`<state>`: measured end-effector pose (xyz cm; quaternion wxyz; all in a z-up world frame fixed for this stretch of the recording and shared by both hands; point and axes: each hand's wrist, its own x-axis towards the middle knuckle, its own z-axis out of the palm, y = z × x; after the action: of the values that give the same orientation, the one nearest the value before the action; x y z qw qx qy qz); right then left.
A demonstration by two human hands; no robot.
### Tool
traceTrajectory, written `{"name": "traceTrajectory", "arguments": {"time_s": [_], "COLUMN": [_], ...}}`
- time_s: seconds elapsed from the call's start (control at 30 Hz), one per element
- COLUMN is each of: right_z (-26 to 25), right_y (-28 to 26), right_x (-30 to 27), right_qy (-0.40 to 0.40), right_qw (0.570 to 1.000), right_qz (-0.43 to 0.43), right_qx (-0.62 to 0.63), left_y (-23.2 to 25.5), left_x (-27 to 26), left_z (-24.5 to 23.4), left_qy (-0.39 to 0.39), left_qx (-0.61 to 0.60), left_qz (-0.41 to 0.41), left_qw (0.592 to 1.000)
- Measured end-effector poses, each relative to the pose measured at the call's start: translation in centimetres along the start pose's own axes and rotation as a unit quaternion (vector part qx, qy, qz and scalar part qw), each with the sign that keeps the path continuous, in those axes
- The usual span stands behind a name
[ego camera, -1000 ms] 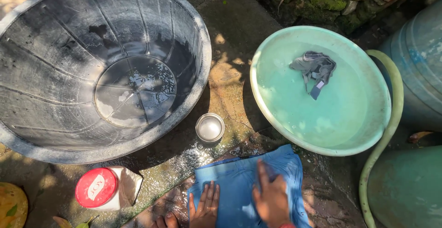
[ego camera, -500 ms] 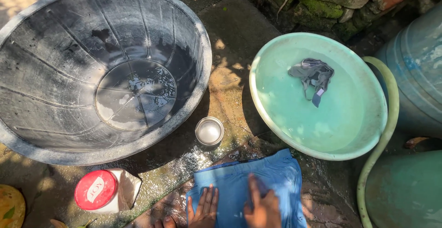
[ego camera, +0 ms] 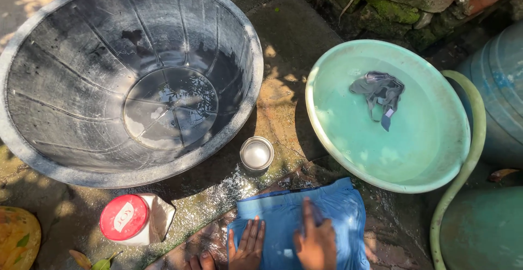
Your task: Hand-washing clothes using a brush, basin, and water hose.
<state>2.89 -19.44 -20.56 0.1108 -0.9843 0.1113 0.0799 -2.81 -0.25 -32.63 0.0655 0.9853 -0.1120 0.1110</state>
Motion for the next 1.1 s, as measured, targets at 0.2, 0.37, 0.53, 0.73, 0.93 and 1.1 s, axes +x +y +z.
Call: {"name": "traceTrajectory", "arguments": {"time_s": [0.2,0.37,0.53,0.73,0.93,1.1], "right_z": [-4.9,-7.6,0.7,1.3,-4.4,-2.2], "right_y": [-1.7,4.4,-1.9,-3.1,7.6,-0.9], "right_x": [1.9,7.3,0.8,-1.0,8.5,0.5], "right_qy": [-0.106,-0.059,-0.043,-0.126,-0.054,-0.063], "right_qw": [0.946,0.994,0.996,0.954,0.980,0.996], "right_qz": [-0.302,0.084,-0.046,-0.270,0.184,-0.018], "right_qx": [-0.060,-0.041,0.061,-0.023,0.045,0.062], "left_y": [-0.1,-0.3,-2.0,-0.9,-0.6,0.4], "left_x": [-0.8,0.2,-0.7,-3.5,0.6,-0.5], "left_z": [1.3,-0.9,7.4,5.0,-1.1,0.1], "left_qy": [-0.034,-0.007,0.051,0.080,0.047,0.029], "left_qx": [0.045,-0.026,-0.002,-0.081,0.059,0.032], "left_qz": [0.008,0.004,0.001,0.045,0.014,-0.011], "left_qw": [0.998,1.000,0.999,0.993,0.997,0.999]}}
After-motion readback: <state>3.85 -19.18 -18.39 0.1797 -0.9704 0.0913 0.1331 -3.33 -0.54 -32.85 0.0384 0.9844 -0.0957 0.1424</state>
